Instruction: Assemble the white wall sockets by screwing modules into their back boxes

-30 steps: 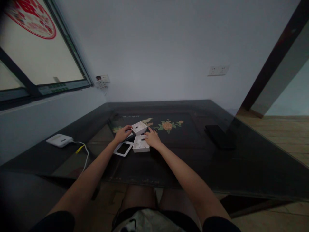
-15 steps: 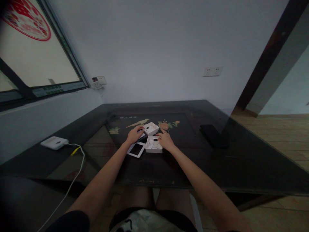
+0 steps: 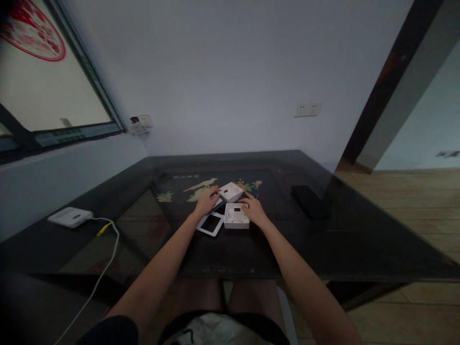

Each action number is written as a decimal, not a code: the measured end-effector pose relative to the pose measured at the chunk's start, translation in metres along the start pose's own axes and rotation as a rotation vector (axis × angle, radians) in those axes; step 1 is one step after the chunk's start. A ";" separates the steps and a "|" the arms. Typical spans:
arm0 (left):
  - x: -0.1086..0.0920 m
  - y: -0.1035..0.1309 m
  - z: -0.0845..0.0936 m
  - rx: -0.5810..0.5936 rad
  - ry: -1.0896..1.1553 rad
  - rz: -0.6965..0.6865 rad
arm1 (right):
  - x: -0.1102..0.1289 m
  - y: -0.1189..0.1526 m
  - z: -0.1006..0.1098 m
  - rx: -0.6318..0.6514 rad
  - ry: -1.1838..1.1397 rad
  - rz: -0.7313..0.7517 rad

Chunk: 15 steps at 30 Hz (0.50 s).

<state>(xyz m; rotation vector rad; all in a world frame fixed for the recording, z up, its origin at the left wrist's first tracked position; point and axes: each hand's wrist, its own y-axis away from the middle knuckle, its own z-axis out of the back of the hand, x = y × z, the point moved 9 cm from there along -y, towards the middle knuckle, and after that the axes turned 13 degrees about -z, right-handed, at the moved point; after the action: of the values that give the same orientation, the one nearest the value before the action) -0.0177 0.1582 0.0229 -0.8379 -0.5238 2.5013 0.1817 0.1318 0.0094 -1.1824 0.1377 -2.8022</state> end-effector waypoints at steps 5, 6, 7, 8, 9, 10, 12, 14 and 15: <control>0.008 0.000 0.003 -0.019 0.046 -0.036 | 0.005 0.003 0.000 -0.007 -0.016 0.017; 0.009 0.000 0.003 -0.024 0.049 -0.040 | 0.005 0.004 0.001 -0.011 -0.025 0.020; 0.009 0.000 0.004 -0.029 0.052 -0.045 | 0.006 0.004 0.003 -0.019 -0.034 0.020; 0.009 0.000 0.004 -0.034 0.055 -0.050 | 0.005 0.005 0.006 -0.030 -0.041 0.020; 0.008 0.000 0.005 -0.038 0.057 -0.056 | 0.005 0.004 0.010 -0.044 -0.045 0.023; 0.008 0.000 0.005 -0.040 0.059 -0.061 | 0.004 0.004 0.014 -0.061 -0.045 0.029; 0.006 0.000 0.005 -0.037 0.063 -0.068 | 0.001 0.002 0.025 -0.108 -0.017 0.031; 0.005 0.000 0.007 -0.029 0.065 -0.072 | -0.006 -0.001 0.036 -0.155 0.029 0.010; 0.004 0.000 0.007 -0.017 0.062 -0.074 | -0.010 -0.002 0.041 -0.175 0.051 -0.008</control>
<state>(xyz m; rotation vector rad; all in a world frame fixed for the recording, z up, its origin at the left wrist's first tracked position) -0.0250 0.1586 0.0264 -0.8836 -0.5460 2.3993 0.2180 0.1334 0.0312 -1.1474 0.3899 -2.8781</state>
